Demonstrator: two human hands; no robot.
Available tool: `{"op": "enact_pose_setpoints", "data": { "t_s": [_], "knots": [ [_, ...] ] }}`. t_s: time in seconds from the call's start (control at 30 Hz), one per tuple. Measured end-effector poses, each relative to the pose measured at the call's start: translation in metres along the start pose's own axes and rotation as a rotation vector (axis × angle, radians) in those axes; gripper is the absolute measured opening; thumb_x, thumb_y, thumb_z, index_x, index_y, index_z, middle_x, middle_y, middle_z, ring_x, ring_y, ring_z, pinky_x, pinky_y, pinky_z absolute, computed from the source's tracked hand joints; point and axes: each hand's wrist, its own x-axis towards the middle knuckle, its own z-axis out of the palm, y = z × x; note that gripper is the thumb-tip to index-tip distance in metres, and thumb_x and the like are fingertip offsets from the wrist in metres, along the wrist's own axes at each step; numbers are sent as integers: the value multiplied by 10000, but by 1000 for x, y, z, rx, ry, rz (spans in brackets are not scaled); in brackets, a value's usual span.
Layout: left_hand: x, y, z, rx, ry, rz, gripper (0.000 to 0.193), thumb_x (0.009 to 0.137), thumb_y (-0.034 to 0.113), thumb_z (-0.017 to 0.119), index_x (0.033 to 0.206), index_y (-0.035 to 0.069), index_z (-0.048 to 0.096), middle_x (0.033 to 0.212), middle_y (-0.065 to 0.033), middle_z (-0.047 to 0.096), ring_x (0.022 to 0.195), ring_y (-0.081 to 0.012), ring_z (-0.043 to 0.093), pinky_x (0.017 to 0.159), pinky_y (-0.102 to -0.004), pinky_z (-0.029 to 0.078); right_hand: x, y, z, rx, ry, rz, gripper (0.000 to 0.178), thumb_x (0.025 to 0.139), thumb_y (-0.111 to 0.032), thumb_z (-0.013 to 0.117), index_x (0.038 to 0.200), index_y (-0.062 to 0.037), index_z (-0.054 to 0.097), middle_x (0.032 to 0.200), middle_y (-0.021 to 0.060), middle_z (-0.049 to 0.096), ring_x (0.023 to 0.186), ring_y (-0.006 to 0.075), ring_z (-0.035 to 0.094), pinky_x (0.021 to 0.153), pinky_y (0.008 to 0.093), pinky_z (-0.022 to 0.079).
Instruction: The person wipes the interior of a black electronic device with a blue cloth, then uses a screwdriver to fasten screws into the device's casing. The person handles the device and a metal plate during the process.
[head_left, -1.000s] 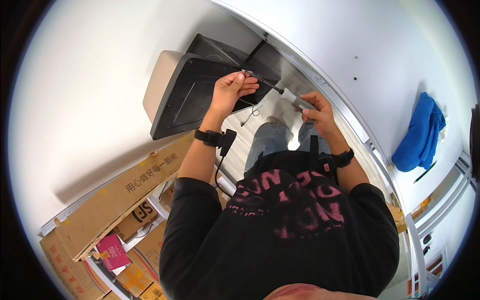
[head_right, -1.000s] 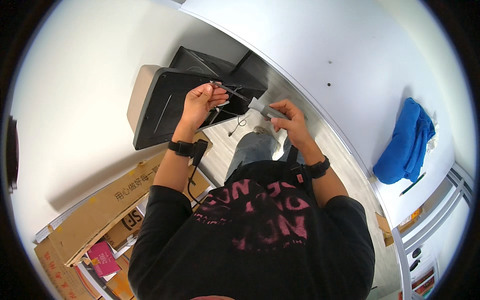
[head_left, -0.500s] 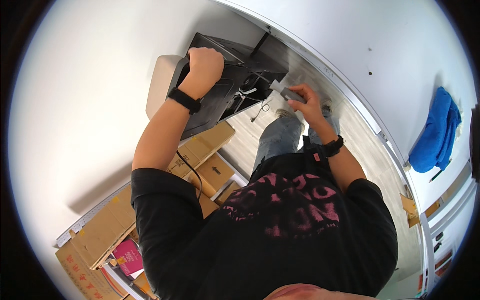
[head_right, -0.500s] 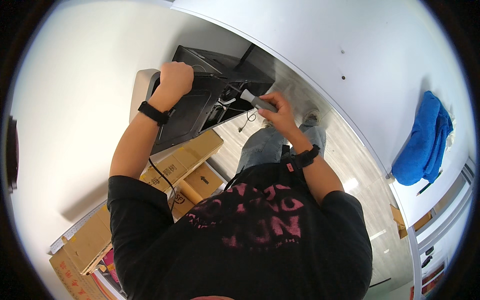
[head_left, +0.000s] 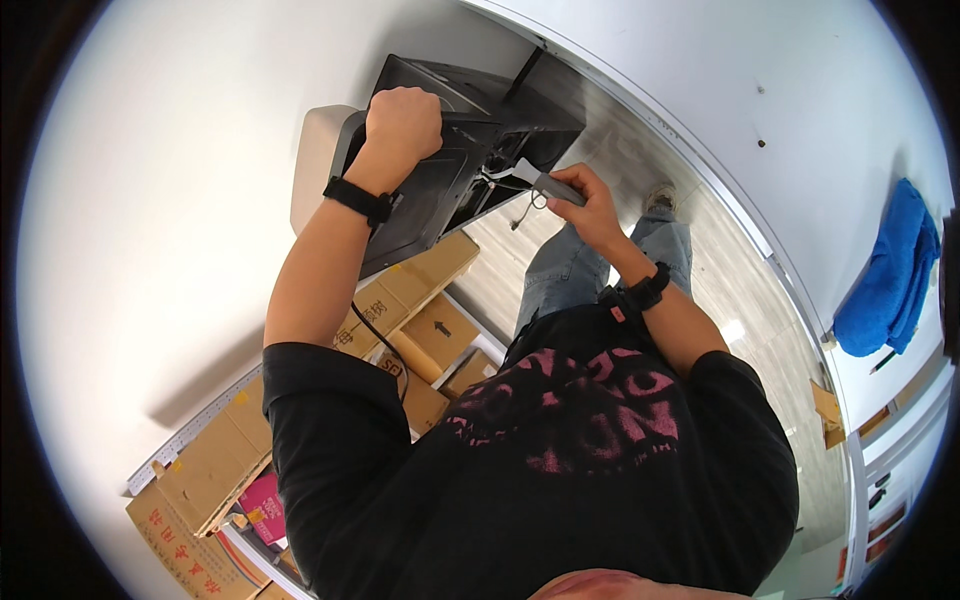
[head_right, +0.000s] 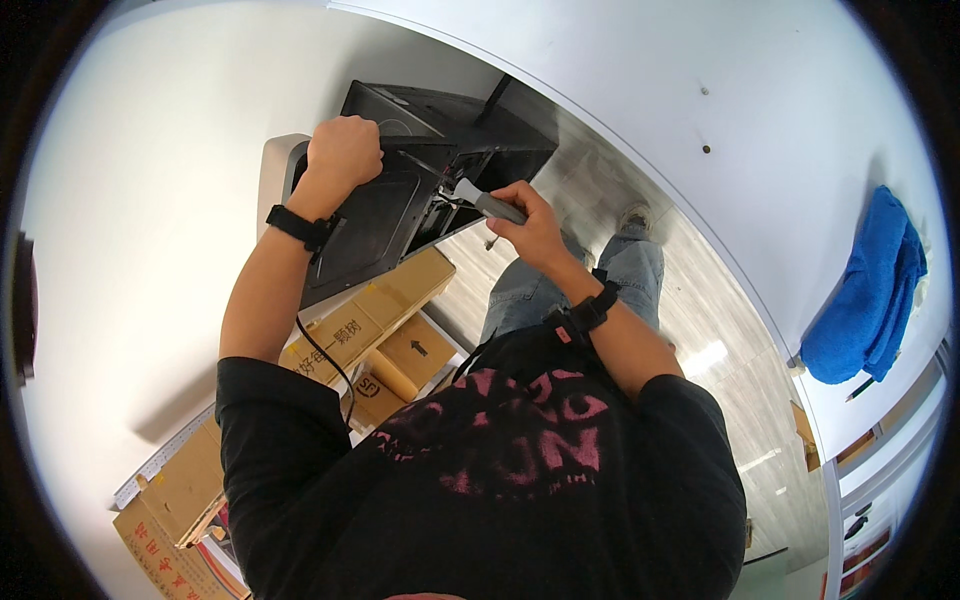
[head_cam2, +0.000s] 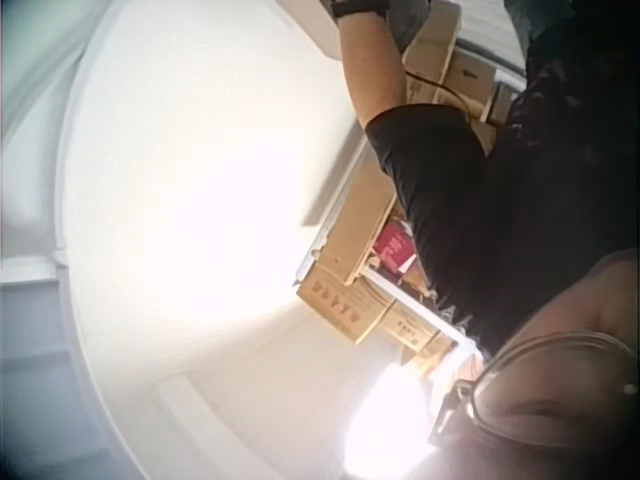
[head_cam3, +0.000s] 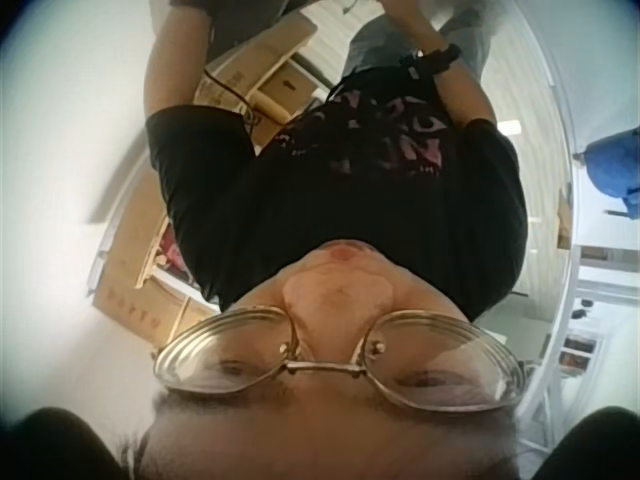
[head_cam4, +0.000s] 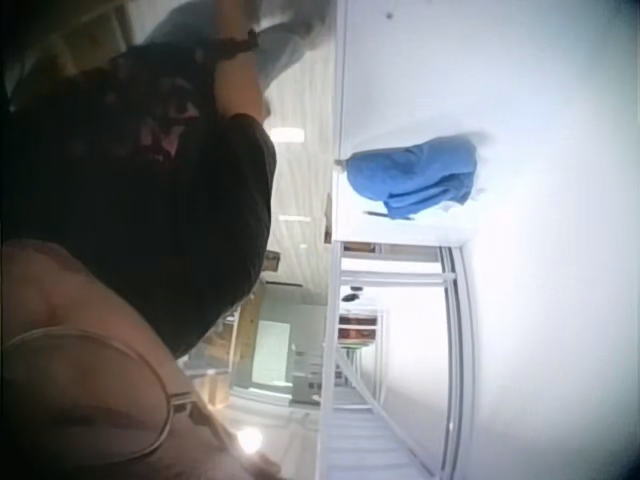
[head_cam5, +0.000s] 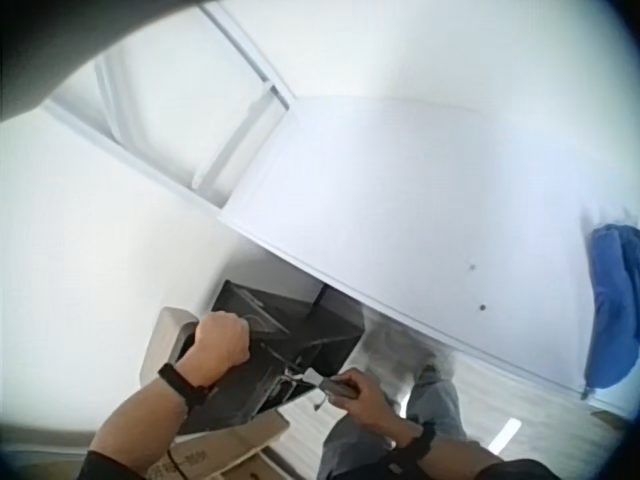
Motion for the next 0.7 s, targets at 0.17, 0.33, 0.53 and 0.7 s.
{"op": "enact_pose_setpoints", "data": {
  "t_s": [0.17, 0.33, 0.53, 0.7],
  "knots": [
    [-2, 2, -3, -4, 8, 2, 218, 762, 276, 712, 748, 58, 715, 755, -124, 689, 753, -283, 686, 634, -382, 545, 3, -1, 9, -4, 22, -34, 321, 797, -20, 700, 1079, -55, 549, 980, 44, 610, 907, 121, 573, 811, 281, 458],
    [-4, 4, -7, 9, -2, -5, 94, 731, 146, 647, 745, 97, 726, 789, -101, 705, 771, -258, 697, 652, -345, 542, 2, -4, 20, -45, 54, -35, 326, 790, -26, 701, 1076, -48, 545, 969, 51, 606, 902, 131, 567, 810, 297, 458],
    [-5, 4, -6, 14, 7, -7, 94, 730, 146, 648, 748, 99, 727, 793, -100, 706, 774, -256, 698, 656, -343, 542, -3, -13, 35, -363, 223, -210, 389, 713, -35, 740, 1048, -37, 542, 894, 83, 575, 821, 204, 583, 746, 318, 473],
    [-5, 2, 5, -12, 62, 11, 118, 732, 187, 679, 714, 75, 710, 750, -117, 689, 748, -275, 686, 629, -372, 539, -12, -21, 46, -476, 302, -196, 345, 741, -39, 727, 1047, -23, 568, 882, 85, 594, 776, 182, 601, 695, 312, 481]
  ]
}}
